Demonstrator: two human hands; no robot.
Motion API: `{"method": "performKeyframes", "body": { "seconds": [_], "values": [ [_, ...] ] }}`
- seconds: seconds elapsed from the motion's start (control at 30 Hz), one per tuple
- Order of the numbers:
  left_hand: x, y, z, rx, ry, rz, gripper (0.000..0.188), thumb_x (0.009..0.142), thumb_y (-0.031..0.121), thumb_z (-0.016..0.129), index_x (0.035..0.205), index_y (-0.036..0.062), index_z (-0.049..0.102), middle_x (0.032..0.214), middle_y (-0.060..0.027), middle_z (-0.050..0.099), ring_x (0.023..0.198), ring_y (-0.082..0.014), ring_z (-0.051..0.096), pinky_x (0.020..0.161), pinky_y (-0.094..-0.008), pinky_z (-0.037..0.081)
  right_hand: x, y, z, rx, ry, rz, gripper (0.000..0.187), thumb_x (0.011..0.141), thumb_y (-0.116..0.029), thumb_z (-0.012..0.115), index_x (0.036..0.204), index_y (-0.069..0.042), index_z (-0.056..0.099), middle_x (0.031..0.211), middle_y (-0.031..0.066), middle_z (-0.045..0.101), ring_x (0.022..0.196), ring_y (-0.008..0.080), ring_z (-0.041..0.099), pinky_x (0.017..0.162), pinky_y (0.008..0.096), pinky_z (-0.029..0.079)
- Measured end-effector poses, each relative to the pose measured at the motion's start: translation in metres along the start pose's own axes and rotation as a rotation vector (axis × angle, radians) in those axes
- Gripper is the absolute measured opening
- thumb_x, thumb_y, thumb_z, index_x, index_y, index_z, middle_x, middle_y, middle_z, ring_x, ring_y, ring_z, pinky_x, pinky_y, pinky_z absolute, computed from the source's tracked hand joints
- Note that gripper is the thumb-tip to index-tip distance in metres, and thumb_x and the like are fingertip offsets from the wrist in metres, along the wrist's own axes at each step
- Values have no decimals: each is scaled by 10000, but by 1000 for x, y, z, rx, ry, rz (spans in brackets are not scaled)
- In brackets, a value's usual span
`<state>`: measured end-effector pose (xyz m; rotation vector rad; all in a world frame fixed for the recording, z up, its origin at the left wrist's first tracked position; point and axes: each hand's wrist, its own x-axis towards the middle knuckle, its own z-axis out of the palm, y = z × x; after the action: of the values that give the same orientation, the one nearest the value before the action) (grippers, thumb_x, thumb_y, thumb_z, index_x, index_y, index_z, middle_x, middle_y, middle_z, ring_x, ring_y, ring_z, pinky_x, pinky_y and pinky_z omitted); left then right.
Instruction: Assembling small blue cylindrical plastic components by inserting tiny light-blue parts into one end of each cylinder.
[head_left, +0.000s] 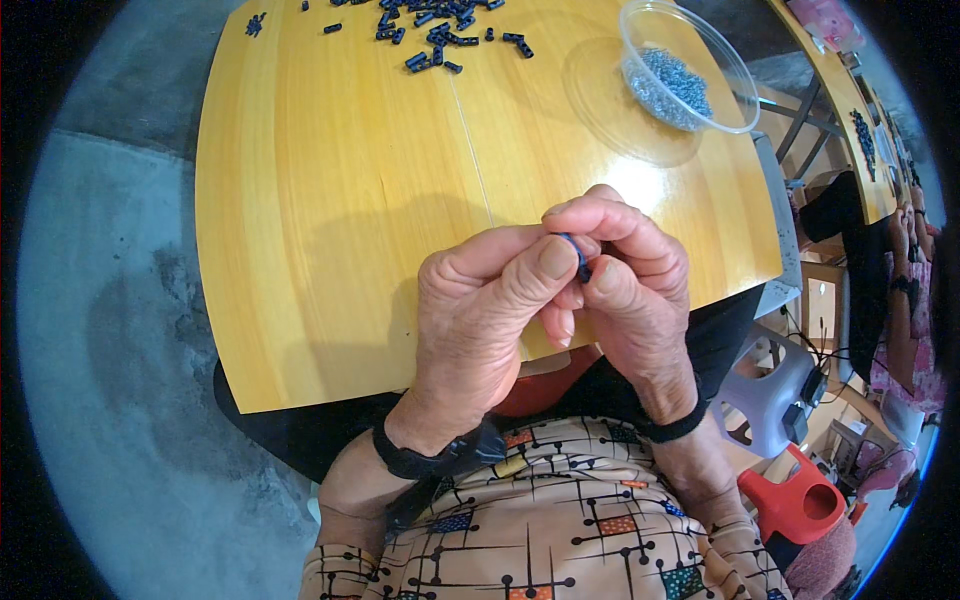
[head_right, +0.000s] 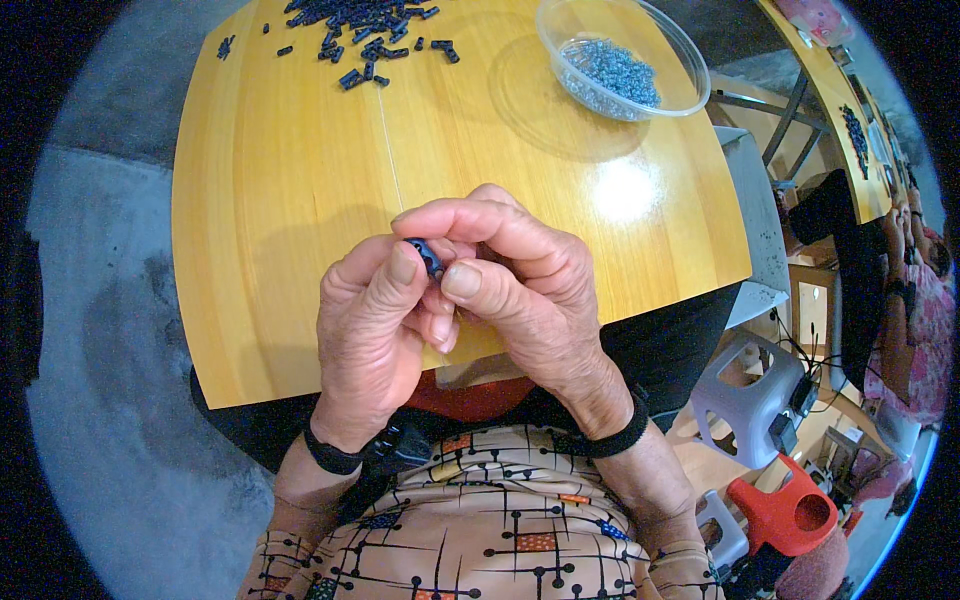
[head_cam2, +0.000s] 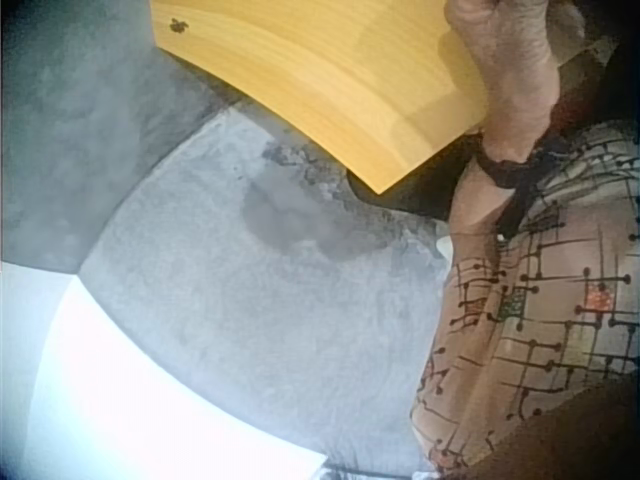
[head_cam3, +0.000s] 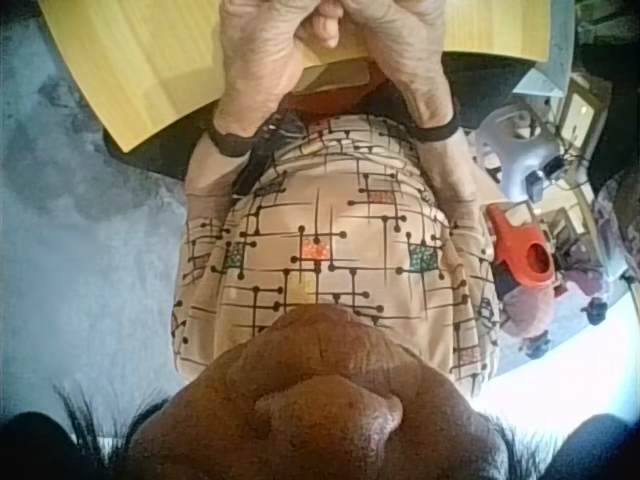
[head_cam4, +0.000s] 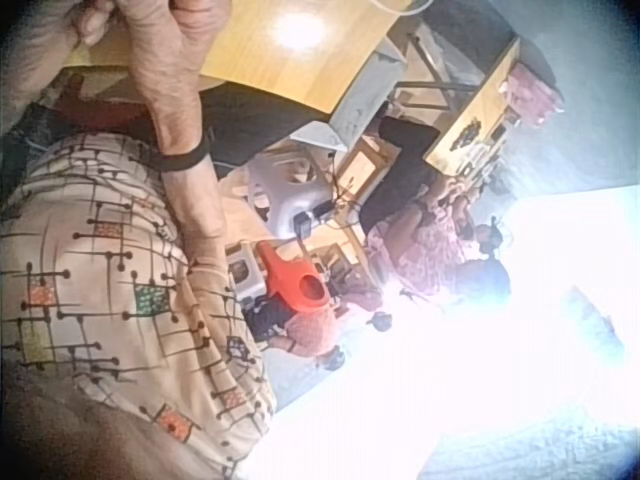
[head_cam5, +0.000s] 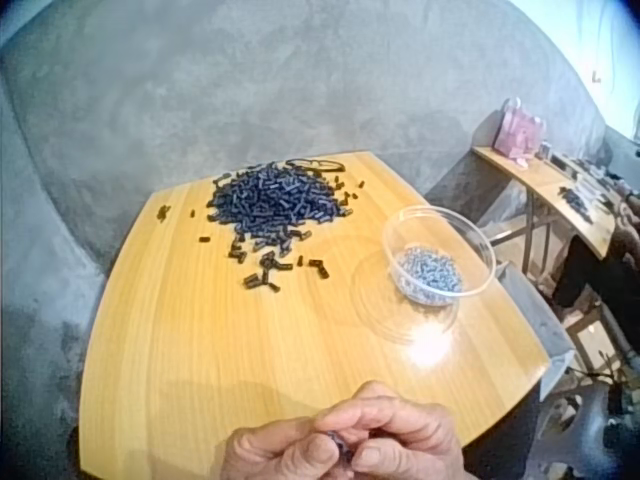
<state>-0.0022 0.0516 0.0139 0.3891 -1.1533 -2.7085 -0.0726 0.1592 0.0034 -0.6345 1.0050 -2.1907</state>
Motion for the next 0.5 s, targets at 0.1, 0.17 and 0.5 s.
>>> {"method": "performKeyframes", "body": {
  "seconds": [0.1, 0.17, 0.5],
  "values": [
    [0, -4, 1, -20, 15, 39, 203, 814, 179, 634, 869, -16, 647, 655, -39, 581, 509, -67, 473, 476, -179, 377, -2, 1, 3, -49, 23, -25, 330, 847, -149, 576, 1092, 67, 533, 829, 39, 458, 640, 110, 549, 588, 209, 455],
    [-1, -7, 1, -39, 17, 57, 196, 811, 175, 638, 868, -13, 648, 658, -36, 580, 517, -62, 463, 482, -176, 370, -4, 3, 4, -109, 58, -58, 323, 850, -150, 573, 1093, 60, 538, 839, 38, 462, 633, 101, 543, 593, 203, 447],
    [0, -11, 8, -7, 80, 76, 190, 817, 172, 634, 857, -14, 649, 666, -26, 580, 535, -57, 456, 482, -175, 369, -11, 3, 8, -439, 201, -117, 303, 865, -161, 554, 1089, 43, 550, 852, 22, 472, 668, 76, 495, 625, 181, 402]
  ]
}}
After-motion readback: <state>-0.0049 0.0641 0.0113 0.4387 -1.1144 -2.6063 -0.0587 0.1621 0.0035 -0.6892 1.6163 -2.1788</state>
